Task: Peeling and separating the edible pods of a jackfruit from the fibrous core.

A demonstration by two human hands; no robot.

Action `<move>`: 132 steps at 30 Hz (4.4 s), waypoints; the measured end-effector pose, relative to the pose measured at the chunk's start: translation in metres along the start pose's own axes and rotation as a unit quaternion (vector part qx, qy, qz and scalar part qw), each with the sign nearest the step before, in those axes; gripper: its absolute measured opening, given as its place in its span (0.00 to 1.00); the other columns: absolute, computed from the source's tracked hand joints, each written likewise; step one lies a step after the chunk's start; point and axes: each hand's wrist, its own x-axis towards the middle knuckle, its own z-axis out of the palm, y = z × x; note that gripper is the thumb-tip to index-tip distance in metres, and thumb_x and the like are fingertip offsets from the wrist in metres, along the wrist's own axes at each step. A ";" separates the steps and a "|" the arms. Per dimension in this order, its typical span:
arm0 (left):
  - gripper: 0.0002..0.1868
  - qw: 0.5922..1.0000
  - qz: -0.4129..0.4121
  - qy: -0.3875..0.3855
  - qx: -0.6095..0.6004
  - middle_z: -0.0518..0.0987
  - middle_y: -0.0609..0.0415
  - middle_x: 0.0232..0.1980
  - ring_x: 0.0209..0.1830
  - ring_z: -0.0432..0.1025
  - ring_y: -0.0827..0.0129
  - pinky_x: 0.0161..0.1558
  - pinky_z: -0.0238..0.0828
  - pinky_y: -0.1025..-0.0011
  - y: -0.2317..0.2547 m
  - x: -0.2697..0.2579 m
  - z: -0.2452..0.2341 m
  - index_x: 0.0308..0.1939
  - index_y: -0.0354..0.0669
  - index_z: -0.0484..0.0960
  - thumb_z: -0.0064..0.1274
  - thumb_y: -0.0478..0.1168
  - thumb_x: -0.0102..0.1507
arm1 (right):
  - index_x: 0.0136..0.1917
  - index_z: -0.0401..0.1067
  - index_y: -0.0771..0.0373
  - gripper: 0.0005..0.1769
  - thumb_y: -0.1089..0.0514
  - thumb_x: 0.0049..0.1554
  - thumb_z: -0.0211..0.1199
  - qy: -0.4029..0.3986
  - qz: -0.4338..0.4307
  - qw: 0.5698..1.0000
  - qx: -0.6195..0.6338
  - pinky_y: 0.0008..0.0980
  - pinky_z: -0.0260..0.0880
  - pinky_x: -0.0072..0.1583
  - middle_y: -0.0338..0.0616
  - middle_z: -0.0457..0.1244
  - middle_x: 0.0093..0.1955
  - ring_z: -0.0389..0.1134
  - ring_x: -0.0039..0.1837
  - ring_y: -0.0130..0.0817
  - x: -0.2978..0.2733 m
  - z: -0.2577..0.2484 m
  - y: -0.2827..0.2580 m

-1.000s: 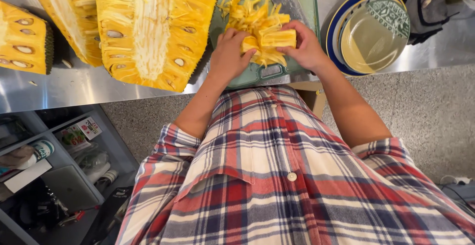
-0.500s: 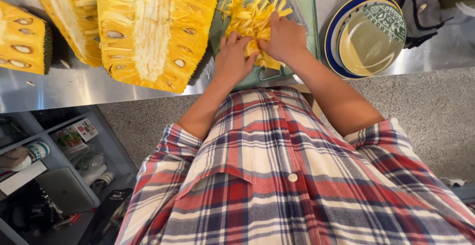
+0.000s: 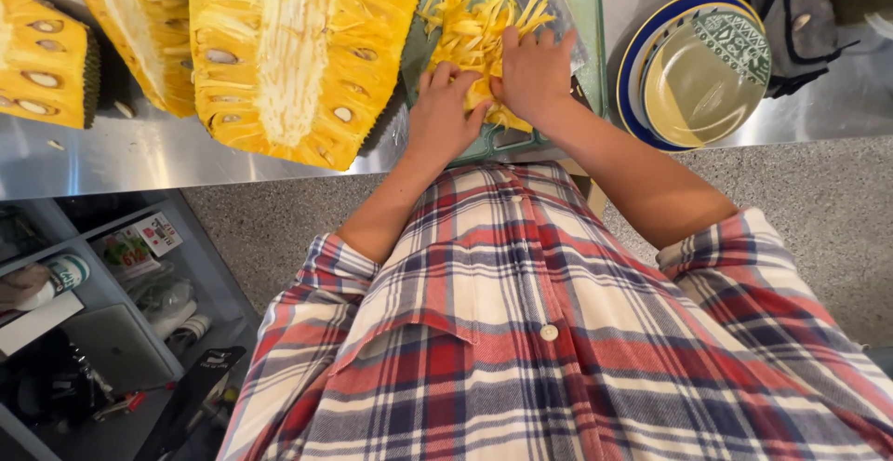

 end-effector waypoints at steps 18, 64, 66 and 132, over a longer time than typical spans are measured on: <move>0.22 1.000 -0.003 0.003 0.003 0.72 0.52 0.53 0.58 0.67 0.51 0.48 0.74 0.56 -0.003 0.003 0.008 0.56 0.47 0.81 0.65 0.45 0.59 | 0.67 0.60 0.64 0.27 0.56 0.57 0.64 -0.025 -0.105 0.890 0.443 0.52 0.67 0.59 0.60 0.65 0.58 0.67 0.60 0.62 -0.029 0.000 0.068; 0.33 0.975 0.197 -0.075 -0.073 0.75 0.45 0.61 0.59 0.71 0.49 0.58 0.71 0.55 0.046 0.029 -0.016 0.75 0.44 0.66 0.60 0.45 0.68 | 0.57 0.67 0.64 0.18 0.59 0.57 0.70 0.017 0.052 0.807 0.588 0.29 0.70 0.53 0.40 0.65 0.49 0.67 0.51 0.26 -0.054 -0.070 0.081; 0.22 0.973 0.205 -0.050 -0.093 0.81 0.47 0.55 0.55 0.77 0.54 0.56 0.75 0.61 0.028 0.041 -0.011 0.71 0.46 0.75 0.56 0.38 0.72 | 0.59 0.71 0.63 0.20 0.58 0.55 0.70 -0.038 0.000 0.818 0.574 0.28 0.71 0.55 0.39 0.69 0.51 0.71 0.53 0.26 -0.046 -0.082 0.076; 0.18 0.981 0.090 -0.037 -0.166 0.82 0.39 0.41 0.38 0.80 0.51 0.40 0.75 0.63 0.042 0.036 -0.057 0.64 0.37 0.77 0.50 0.31 0.69 | 0.70 0.68 0.64 0.17 0.65 0.69 0.63 0.070 -0.078 0.703 0.703 0.28 0.75 0.53 0.43 0.65 0.61 0.70 0.54 0.29 -0.038 -0.061 0.035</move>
